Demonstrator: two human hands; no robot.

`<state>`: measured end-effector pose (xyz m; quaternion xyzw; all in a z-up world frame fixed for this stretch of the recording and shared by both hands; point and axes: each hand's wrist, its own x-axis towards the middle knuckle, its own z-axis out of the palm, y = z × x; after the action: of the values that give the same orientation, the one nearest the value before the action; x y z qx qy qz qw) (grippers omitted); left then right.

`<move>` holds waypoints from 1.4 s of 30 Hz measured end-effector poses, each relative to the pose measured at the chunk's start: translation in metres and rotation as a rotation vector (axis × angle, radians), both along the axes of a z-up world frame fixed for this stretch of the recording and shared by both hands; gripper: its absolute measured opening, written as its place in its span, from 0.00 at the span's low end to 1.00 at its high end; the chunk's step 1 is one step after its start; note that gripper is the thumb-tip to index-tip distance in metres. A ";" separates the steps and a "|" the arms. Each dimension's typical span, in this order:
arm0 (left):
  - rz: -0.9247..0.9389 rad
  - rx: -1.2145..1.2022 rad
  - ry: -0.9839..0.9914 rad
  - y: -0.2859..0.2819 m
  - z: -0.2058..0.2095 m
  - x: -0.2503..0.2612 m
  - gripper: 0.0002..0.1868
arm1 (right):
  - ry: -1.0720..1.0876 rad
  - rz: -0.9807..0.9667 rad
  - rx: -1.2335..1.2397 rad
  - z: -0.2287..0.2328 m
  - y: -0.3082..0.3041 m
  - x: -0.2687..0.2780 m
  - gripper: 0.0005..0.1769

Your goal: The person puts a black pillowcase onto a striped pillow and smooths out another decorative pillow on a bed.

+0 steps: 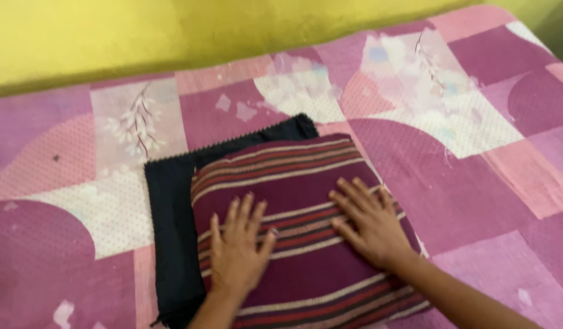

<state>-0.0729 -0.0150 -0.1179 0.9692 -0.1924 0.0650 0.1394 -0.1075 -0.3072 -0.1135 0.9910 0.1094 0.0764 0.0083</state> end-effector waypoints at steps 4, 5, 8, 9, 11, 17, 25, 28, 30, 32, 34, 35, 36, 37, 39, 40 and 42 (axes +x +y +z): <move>0.068 -0.114 0.025 0.032 -0.015 0.010 0.36 | 0.109 -0.409 0.329 0.007 -0.011 0.010 0.43; 0.116 -0.136 0.025 0.035 -0.019 0.009 0.37 | 0.150 -0.500 0.434 0.011 -0.011 0.013 0.45; 0.308 -0.391 0.076 0.037 -0.026 0.004 0.47 | 0.287 -0.741 0.755 0.020 -0.013 0.020 0.54; 0.379 -0.510 0.099 0.036 -0.026 0.002 0.51 | 0.333 -0.812 0.863 0.023 -0.016 0.023 0.58; 0.606 -0.528 0.356 0.037 -0.025 0.005 0.61 | 0.431 -0.903 1.008 0.029 -0.028 0.031 0.55; 0.792 -0.869 0.705 0.048 -0.019 0.021 0.50 | 0.658 -0.876 1.194 0.046 -0.060 0.029 0.44; 0.694 -1.544 0.750 0.049 0.052 0.038 0.43 | 0.417 -0.700 1.377 0.136 -0.064 0.022 0.42; 0.521 -1.756 0.704 0.045 0.136 0.048 0.44 | 0.263 -0.373 1.513 0.186 -0.063 0.029 0.41; 0.500 -1.831 0.683 0.045 0.179 0.044 0.46 | 0.192 -0.192 1.641 0.209 -0.059 0.030 0.40; 0.403 -1.873 0.609 0.049 0.197 0.033 0.47 | 0.191 -0.277 1.561 0.222 -0.058 0.027 0.41; 0.303 -1.912 0.604 0.061 0.197 0.029 0.49 | 0.233 -0.372 1.613 0.223 -0.059 0.025 0.38; 0.250 -1.932 0.635 0.067 0.186 0.023 0.50 | 0.278 -0.425 1.704 0.218 -0.062 0.021 0.35; 0.195 -1.952 0.668 0.073 0.172 0.017 0.52 | 0.324 -0.478 1.792 0.208 -0.066 0.018 0.32; 0.351 -1.811 0.729 0.078 0.154 0.012 0.54 | 0.444 -0.399 1.823 0.193 -0.074 0.009 0.31; 0.478 -1.593 0.891 0.088 0.108 -0.001 0.60 | 0.633 -0.347 1.800 0.152 -0.091 -0.008 0.30; 0.455 -1.522 0.993 0.090 0.080 -0.008 0.63 | 0.684 -0.421 1.689 0.123 -0.095 -0.019 0.30; 0.722 -1.353 1.208 0.095 0.021 -0.021 0.61 | 0.770 -0.597 1.413 0.063 -0.103 -0.036 0.28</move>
<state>-0.0943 0.0795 -0.0966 0.5551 0.2977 -0.3074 0.7133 -0.1439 -0.4102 -0.0506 0.7078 -0.2339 -0.2204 -0.6291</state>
